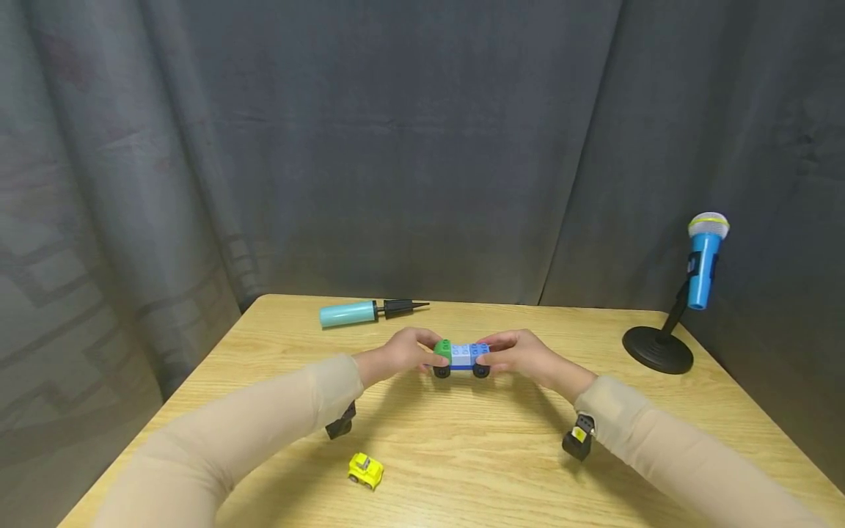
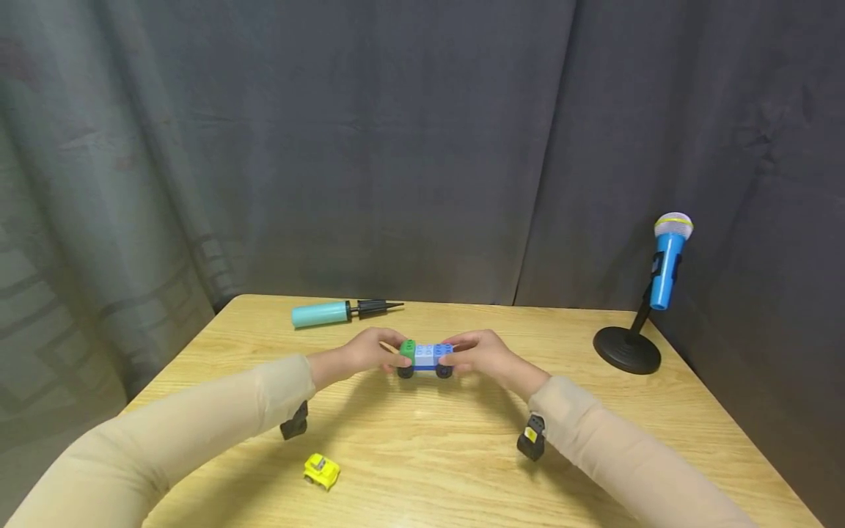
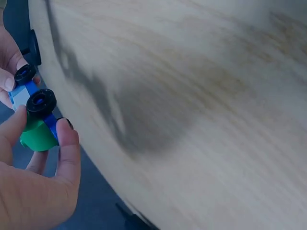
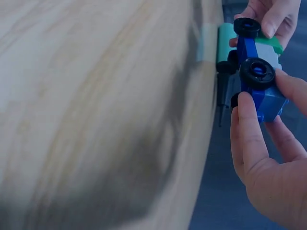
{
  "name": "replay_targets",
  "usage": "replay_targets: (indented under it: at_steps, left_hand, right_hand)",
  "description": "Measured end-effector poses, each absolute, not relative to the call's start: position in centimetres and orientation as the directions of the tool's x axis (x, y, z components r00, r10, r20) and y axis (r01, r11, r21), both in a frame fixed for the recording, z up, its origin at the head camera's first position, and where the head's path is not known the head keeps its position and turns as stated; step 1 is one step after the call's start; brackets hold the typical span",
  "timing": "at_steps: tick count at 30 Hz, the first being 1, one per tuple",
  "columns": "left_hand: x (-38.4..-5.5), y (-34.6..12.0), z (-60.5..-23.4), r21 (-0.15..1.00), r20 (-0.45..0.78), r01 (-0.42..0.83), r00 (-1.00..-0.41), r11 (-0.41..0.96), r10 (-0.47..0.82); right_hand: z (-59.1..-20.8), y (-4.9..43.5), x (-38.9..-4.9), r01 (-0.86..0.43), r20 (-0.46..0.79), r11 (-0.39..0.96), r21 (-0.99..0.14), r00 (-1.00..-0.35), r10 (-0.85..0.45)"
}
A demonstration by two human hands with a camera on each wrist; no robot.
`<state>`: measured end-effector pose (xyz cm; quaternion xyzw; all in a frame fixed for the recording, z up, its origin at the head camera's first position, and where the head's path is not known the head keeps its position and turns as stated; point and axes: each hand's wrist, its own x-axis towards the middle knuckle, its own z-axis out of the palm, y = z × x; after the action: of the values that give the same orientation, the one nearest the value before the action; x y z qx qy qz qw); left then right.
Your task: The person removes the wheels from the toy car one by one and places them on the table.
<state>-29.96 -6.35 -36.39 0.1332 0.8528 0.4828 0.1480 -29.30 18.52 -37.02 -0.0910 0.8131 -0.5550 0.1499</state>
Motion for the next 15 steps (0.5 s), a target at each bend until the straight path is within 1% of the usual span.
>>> replay_targets:
  at_steps: [6, 10, 15]
  left_hand:
    - [-29.8, -6.6, -34.7, 0.81, -0.138, 0.15, -0.891, 0.567, 0.433]
    - [-29.8, -6.6, -33.9, 0.782, -0.142, 0.205, -0.861, 0.589, 0.488]
    - [-29.5, -6.4, -33.0, 0.74, -0.118, 0.297, -0.827, 0.604, 0.55]
  right_hand:
    - [-35.3, 18.1, -29.1, -0.02, -0.136, 0.377, -0.926, -0.914, -0.383]
    - [-34.2, 17.7, -29.1, -0.026, -0.147, 0.382, -0.924, -0.897, -0.416]
    - [-32.8, 17.3, -28.7, -0.037, -0.157, 0.398, -0.916, -0.883, -0.443]
